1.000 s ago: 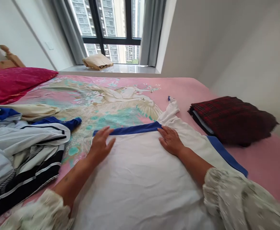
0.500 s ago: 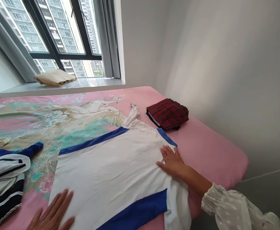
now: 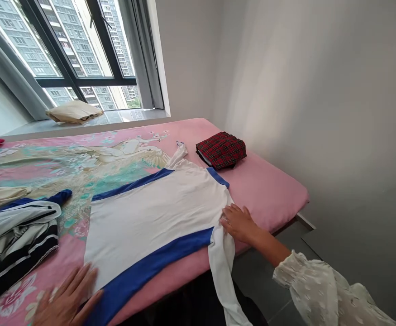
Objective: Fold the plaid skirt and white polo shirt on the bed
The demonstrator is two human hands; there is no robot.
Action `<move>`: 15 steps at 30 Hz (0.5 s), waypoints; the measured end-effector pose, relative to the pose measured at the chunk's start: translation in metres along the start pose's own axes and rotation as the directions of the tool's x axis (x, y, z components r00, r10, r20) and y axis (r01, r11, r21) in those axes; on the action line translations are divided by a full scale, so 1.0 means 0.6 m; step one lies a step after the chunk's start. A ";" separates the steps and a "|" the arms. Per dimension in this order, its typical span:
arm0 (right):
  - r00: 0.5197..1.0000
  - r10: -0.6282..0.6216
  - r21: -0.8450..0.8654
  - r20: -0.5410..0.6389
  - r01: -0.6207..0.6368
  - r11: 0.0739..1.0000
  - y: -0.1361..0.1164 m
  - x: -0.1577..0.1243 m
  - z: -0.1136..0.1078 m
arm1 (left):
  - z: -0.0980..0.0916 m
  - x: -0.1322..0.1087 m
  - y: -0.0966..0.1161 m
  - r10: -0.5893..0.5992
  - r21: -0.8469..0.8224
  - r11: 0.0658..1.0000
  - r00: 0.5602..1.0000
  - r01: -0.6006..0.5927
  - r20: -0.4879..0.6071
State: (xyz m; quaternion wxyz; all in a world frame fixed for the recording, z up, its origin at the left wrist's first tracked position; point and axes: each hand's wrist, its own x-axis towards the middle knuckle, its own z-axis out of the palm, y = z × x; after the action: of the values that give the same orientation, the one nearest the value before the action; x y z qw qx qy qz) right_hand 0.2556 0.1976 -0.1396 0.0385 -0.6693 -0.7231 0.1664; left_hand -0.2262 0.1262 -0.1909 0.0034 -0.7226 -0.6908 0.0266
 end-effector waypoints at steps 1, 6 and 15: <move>0.998 -0.058 0.017 -0.015 0.059 0.998 -0.019 -0.002 -0.001 | -0.010 0.006 0.029 0.086 0.003 0.996 0.996 -0.086 -0.009; 0.960 -0.276 0.045 0.051 0.273 0.961 -0.075 -0.039 0.042 | -0.045 -0.003 0.147 0.267 -0.094 0.960 0.963 -0.263 0.037; 0.927 -0.374 0.022 -0.043 0.375 0.927 -0.124 -0.005 -0.007 | -0.138 0.011 0.165 0.244 -0.234 0.939 0.967 -0.254 -0.069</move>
State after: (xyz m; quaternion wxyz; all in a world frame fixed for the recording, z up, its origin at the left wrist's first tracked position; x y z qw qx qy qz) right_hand 0.1860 0.1919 -0.1137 0.0934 -0.5215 -0.8340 0.1540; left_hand -0.1233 0.1306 -0.1125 -0.0743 -0.7996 -0.5917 -0.0711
